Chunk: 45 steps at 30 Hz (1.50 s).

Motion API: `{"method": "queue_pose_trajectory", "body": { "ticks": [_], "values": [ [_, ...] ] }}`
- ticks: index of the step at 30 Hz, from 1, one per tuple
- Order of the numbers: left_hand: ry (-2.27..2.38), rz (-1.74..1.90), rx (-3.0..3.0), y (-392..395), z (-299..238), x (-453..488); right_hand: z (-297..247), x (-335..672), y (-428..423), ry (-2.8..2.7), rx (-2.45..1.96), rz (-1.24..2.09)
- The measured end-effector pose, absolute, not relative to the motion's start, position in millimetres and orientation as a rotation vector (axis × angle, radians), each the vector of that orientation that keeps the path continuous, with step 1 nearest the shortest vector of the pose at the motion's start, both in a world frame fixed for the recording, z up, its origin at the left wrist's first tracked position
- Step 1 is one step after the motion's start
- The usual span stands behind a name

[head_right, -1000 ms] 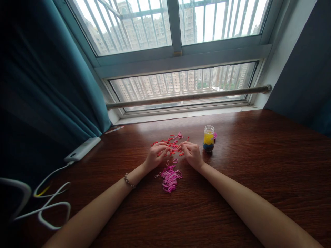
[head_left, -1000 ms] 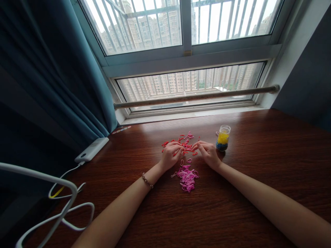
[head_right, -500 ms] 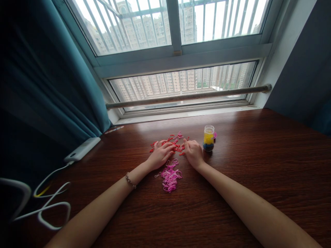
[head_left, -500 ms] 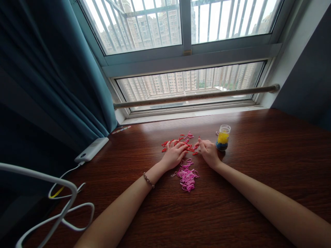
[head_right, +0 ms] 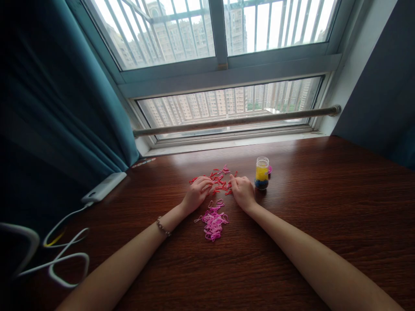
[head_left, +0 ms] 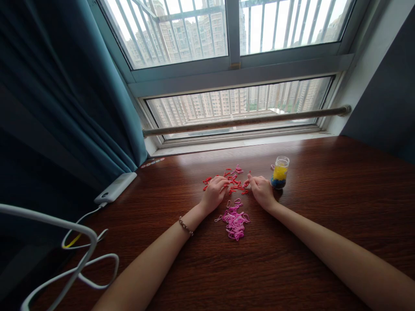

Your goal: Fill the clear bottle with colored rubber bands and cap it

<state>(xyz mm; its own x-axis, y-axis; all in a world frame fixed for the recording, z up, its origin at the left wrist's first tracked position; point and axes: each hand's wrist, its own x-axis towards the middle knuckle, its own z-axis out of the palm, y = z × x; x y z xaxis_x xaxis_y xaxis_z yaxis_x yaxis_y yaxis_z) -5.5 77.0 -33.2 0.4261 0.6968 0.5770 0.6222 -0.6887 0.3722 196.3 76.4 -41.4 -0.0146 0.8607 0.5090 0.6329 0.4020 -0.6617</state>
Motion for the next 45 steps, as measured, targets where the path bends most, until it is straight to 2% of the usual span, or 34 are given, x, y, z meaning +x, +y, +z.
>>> {"method": "queue_pose_trajectory", "body": {
  "ticks": [7, 19, 22, 27, 34, 39, 45],
  "values": [
    [1.045, 1.202, 2.377, 72, -29, -7, -40, 195, 74, -1.896, -1.244, 0.300],
    [0.728, 0.965, 2.476, 64, -17, -3, -45, 194, 80, -1.865, -1.238, 0.307],
    [0.841, 0.988, 2.507, 65, -17, -4, -40, 195, 79, -1.777, -1.158, 0.346],
    [1.279, 1.145, 2.457, 77, -29, -7, -24, 194, 64, -1.730, -0.921, 0.546],
    [1.479, 0.825, 2.456, 88, -44, -8, -17, 183, 50, -2.036, -0.640, 0.877],
    [1.475, 0.730, 2.529, 86, -43, -7, -32, 186, 65, -1.845, -0.904, 0.579],
    [1.472, 0.700, 2.556, 85, -42, -6, -42, 190, 77, -2.015, -1.048, 0.424]
  ]
}}
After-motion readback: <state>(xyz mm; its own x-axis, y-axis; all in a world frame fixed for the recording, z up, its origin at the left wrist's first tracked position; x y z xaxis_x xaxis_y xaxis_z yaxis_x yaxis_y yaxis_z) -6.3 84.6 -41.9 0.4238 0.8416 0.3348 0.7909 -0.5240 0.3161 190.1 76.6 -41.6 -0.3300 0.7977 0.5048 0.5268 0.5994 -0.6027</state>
